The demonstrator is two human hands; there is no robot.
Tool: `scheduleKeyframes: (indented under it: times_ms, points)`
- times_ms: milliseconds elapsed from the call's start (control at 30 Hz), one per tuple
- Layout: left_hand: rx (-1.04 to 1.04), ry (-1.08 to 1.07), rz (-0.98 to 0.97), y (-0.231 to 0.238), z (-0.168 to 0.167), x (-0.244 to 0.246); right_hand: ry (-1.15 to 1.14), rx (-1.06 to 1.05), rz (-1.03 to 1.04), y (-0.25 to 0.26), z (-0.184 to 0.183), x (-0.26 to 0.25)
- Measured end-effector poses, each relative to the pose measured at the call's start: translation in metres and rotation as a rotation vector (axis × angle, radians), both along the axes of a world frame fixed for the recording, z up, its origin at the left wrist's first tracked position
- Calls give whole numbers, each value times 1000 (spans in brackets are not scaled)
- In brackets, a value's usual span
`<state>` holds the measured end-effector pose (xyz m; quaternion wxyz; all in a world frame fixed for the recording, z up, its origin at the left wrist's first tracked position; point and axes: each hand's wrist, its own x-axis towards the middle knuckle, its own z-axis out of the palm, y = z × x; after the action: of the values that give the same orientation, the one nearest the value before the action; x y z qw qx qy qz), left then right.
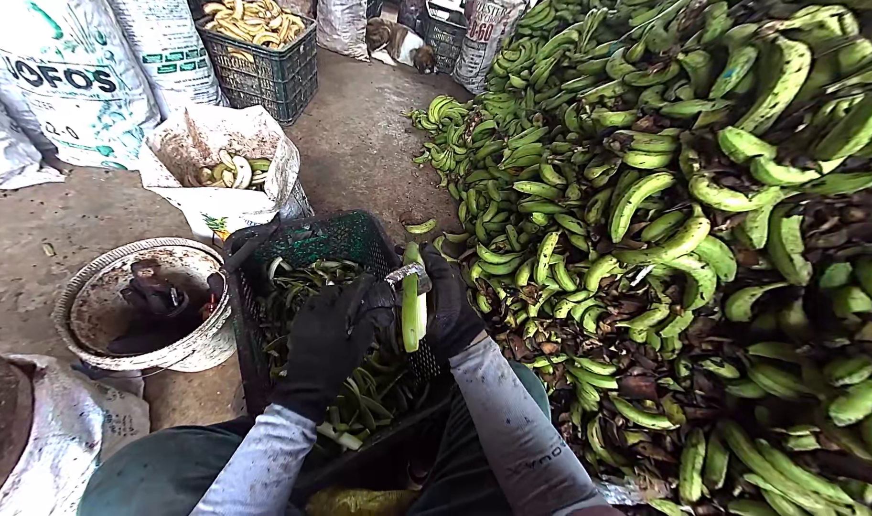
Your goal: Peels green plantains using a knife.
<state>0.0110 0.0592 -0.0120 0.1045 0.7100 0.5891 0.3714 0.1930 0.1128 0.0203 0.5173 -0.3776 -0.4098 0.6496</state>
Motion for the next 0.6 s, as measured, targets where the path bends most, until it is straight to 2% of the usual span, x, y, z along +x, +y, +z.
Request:
scheduleKeyframes:
  times_ms: [100, 167, 267, 333, 400, 500, 600]
  points:
    - [-189, -108, 47, 5, 13, -1, -398, 279, 204, -5, 1, 12]
    - [-315, -161, 76, 10, 19, -7, -451, 262, 319, -6, 3, 11]
    - [-429, -227, 87, 12, 24, -12, -230, 75, 272, -1, -10, 17]
    - [-407, -228, 52, 10, 20, -11, 65, -140, 175, 7, -17, 24]
    - [-340, -124, -31, 7, 12, -8, 304, -334, 133, 17, -20, 34]
    - [-89, 69, -155, 1, -5, 5, 452, -337, 131, 24, -27, 48]
    - [204, 163, -216, -6, -13, 19, 571, -394, 207, 27, -36, 59]
